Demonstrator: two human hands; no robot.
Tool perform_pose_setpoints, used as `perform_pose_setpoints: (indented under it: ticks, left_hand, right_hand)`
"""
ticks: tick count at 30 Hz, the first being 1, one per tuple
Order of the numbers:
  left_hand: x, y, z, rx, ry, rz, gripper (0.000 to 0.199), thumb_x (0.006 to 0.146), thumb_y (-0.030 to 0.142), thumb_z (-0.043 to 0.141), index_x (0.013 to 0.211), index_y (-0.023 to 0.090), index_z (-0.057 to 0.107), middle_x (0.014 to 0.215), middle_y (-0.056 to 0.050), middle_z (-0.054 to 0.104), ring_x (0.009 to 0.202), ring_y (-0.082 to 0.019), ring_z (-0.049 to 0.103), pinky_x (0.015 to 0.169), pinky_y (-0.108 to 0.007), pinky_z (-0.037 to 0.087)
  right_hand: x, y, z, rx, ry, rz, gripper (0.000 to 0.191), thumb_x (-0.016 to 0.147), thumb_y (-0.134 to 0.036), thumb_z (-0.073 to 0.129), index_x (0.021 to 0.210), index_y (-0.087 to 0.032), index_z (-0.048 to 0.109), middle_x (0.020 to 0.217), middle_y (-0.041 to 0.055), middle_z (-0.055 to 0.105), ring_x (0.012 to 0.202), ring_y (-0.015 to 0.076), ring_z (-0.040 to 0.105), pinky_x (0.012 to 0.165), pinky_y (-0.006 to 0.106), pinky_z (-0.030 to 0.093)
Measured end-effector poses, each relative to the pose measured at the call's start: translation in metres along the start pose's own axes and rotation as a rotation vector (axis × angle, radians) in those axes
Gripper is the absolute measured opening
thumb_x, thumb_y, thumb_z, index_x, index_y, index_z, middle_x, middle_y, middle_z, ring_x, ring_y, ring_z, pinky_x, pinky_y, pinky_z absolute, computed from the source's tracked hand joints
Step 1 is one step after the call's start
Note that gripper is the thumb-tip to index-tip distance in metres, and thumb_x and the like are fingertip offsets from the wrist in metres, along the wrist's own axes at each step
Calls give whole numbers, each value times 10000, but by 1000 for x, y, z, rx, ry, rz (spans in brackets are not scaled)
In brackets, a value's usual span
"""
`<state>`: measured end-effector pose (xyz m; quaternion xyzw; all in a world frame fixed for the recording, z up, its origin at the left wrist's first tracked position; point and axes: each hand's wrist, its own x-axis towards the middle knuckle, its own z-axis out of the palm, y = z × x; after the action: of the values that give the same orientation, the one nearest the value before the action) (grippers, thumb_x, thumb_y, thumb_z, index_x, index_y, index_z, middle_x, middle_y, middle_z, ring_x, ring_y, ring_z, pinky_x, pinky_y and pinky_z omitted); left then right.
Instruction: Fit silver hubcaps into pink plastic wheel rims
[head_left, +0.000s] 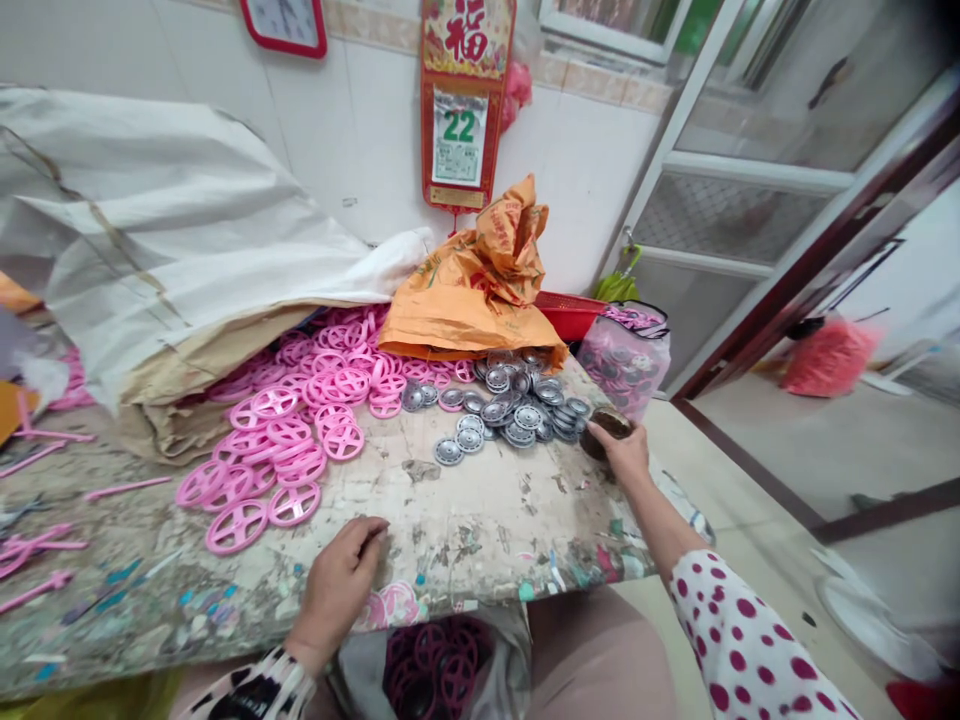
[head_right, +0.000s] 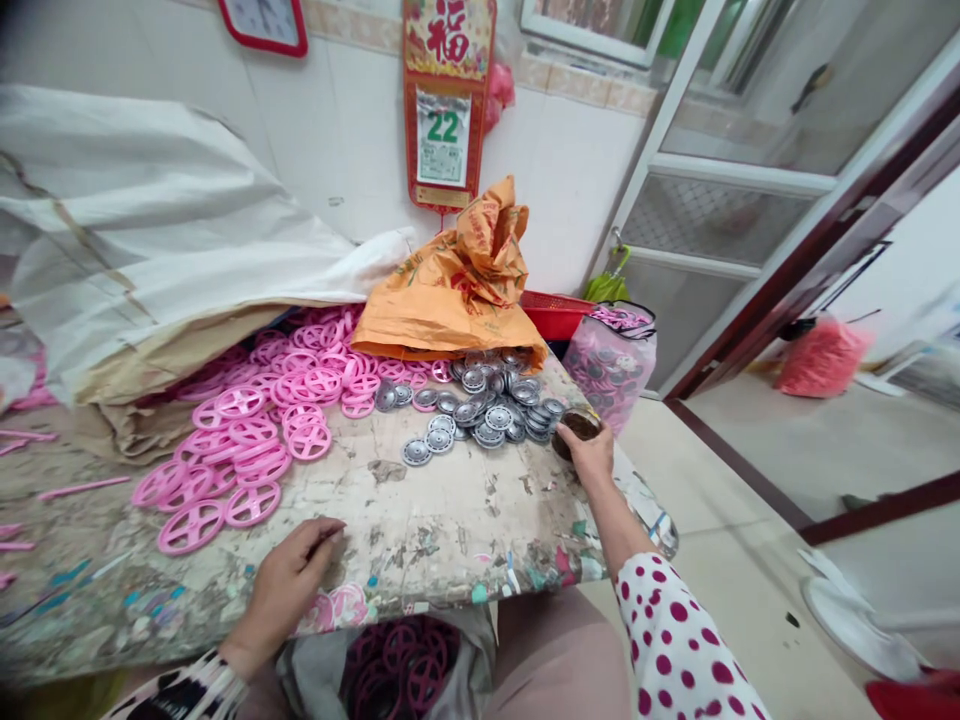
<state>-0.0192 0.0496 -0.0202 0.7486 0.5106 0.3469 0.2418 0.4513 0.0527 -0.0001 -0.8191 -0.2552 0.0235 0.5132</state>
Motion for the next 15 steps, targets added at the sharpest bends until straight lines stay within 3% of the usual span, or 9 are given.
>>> perform_pose_setpoints:
  ticks: [8, 15]
  left_hand:
    - [0, 1, 0, 14, 2, 6, 249, 839, 385, 468, 907, 234, 654, 898, -16, 690, 859, -187, 643, 785, -285, 510]
    - [0, -3, 3, 24, -5, 12, 251, 852, 378, 462, 928, 223, 645, 930, -28, 686, 896, -192, 634, 832, -299, 498]
  right_hand:
    - [-8, 0, 20, 54, 159, 129, 1000, 467, -604, 758, 1274, -122, 415, 1204, 195, 544, 1076, 319, 524, 957, 431, 395]
    - [-8, -4, 22, 40, 202, 100, 933, 483, -548, 773, 1243, -113, 452, 1182, 188, 567, 1070, 311, 532, 948, 414, 401]
